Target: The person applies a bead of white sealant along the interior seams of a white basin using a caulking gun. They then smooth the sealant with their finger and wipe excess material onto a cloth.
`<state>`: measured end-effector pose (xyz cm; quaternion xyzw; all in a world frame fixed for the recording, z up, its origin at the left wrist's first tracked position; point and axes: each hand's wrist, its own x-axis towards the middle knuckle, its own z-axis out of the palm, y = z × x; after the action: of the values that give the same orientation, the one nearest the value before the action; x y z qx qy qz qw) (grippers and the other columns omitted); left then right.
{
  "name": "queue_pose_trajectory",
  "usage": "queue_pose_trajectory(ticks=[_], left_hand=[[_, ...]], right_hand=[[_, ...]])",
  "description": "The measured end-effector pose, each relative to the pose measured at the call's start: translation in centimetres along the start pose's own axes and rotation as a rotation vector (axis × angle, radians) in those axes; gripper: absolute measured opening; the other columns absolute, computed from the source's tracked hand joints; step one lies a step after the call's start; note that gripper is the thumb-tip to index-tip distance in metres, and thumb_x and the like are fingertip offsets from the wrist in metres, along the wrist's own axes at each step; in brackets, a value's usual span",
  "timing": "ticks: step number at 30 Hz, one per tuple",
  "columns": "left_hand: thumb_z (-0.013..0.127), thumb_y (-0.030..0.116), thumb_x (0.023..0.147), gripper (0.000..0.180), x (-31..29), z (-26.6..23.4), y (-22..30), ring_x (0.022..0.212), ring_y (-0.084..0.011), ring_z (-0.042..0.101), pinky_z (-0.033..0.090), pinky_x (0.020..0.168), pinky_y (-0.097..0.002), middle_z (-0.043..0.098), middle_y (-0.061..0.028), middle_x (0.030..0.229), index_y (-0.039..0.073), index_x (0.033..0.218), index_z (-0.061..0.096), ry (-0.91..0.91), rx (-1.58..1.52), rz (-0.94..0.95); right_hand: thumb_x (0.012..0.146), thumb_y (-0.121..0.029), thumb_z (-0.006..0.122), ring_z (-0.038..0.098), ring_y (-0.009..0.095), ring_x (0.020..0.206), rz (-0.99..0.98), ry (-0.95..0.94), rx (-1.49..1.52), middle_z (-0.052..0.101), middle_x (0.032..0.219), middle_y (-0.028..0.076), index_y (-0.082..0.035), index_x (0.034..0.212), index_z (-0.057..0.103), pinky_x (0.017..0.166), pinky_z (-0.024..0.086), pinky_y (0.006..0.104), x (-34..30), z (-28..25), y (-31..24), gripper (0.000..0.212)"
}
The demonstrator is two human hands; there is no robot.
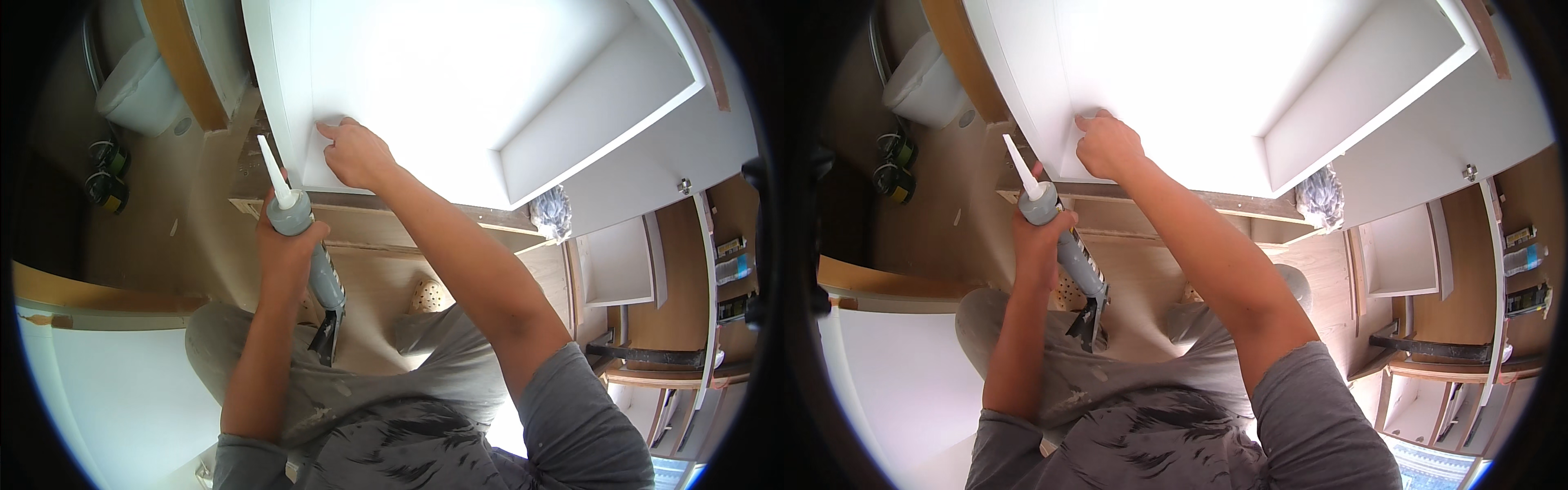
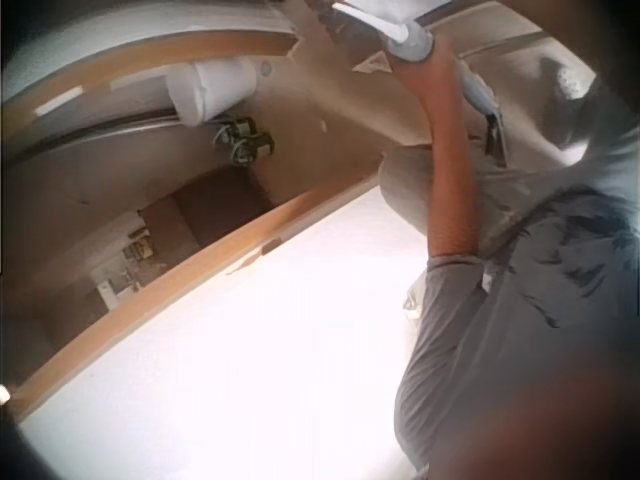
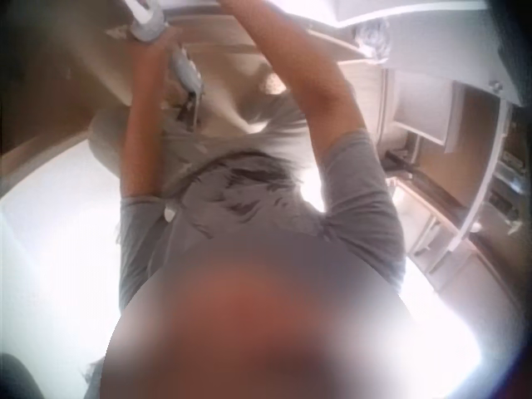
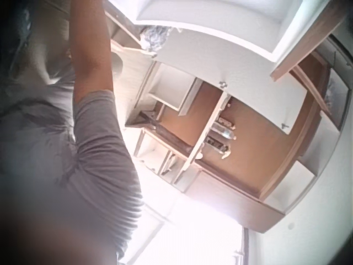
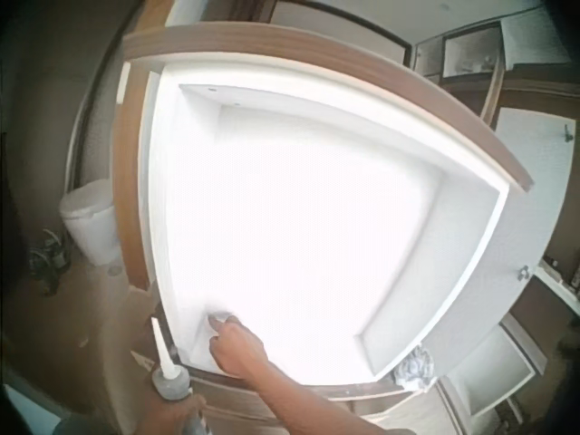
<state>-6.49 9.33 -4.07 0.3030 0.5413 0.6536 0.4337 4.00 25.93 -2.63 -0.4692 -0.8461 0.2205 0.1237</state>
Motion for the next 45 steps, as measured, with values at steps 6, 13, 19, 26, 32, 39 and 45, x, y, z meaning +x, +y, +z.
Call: queue_pose_trajectory(ticks=[6,13,19,26,32,39,45], left_hand=[[0.072,-0.005,0.073,0.088,-0.2,0.1,0.1,0.085,-0.0083,0.056,0.05,0.076,-0.0251,0.056,0.0029,0.1,0.006,0.157,0.046,-0.001,0.0,0.003],[0.072,-0.005,0.073,0.088,-0.1,-0.1,-0.1,0.085,-0.0081,0.056,0.05,0.077,-0.0255,0.056,0.0028,0.101,0.005,0.157,0.045,-0.003,-0.021,-0.007],[0.073,-0.004,0.074,0.088,0.0,-0.2,0.0,0.086,-0.0083,0.056,0.05,0.078,-0.0257,0.057,0.0029,0.101,0.004,0.157,0.045,-0.005,-0.004,-0.007],[0.073,-0.005,0.073,0.087,-0.2,-0.4,0.1,0.087,-0.0081,0.057,0.05,0.079,-0.0255,0.058,0.0033,0.101,0.005,0.156,0.048,-0.021,-0.025,-0.008],[0.073,-0.005,0.073,0.086,0.0,-0.2,0.0,0.087,-0.0081,0.058,0.051,0.079,-0.0252,0.058,0.0037,0.1,0.005,0.155,0.048,-0.014,-0.029,-0.007],[0.073,-0.004,0.074,0.086,0.0,-0.2,0.2,0.086,-0.008,0.058,0.05,0.079,-0.0248,0.059,0.0029,0.099,0.004,0.155,0.048,-0.013,-0.013,0.0],[0.072,-0.003,0.074,0.086,-0.1,-0.1,0.4,0.085,-0.0079,0.058,0.05,0.077,-0.0247,0.059,0.0025,0.098,0.004,0.156,0.046,-0.017,-0.01,0.002]], right_hand=[[0.094,-0.013,0.047,0.064,0.036,0.121,0.036,-0.065,-0.08,0.062,0.136,0.017,-0.018,0.149,0.061,0.1,0.054,0.0464,0.9,-0.7,-0.9,0.057],[0.09,-0.008,0.047,0.064,0.035,0.121,0.03,-0.08,-0.082,0.063,0.133,0.017,-0.019,0.146,0.064,0.099,0.054,0.0466,1.4,-0.7,-0.7,0.06],[0.089,-0.003,0.046,0.064,0.035,0.12,-0.006,-0.047,-0.019,0.063,0.131,0.019,-0.017,0.141,0.069,0.099,0.054,0.0455,0.5,-0.2,-0.1,0.058],[0.093,-0.006,0.047,0.064,0.031,0.098,0.014,-0.163,0.29,0.064,0.113,0.017,-0.013,0.135,0.072,0.092,0.054,0.0416,0.8,-1.5,1.5,0.049],[0.098,-0.008,0.051,0.049,0.016,0.07,0.284,-0.196,0.793,0.057,0.091,0.005,-0.001,0.135,0.068,0.065,0.044,0.0299,1.8,-2.6,0.4,0.041],[0.101,-0.014,0.055,0.043,0.013,0.06,0.481,-0.246,1.226,0.055,0.08,0.005,-0.004,0.102,0.058,0.049,0.033,0.0294,2.2,-2.8,-0.2,0.011],[0.1,-0.008,0.05,0.039,0.011,0.059,0.504,-0.281,1.689,0.055,0.081,0.001,-0.003,0.104,0.06,0.053,0.035,0.0273,2.0,-0.9,-0.6,0.012]])
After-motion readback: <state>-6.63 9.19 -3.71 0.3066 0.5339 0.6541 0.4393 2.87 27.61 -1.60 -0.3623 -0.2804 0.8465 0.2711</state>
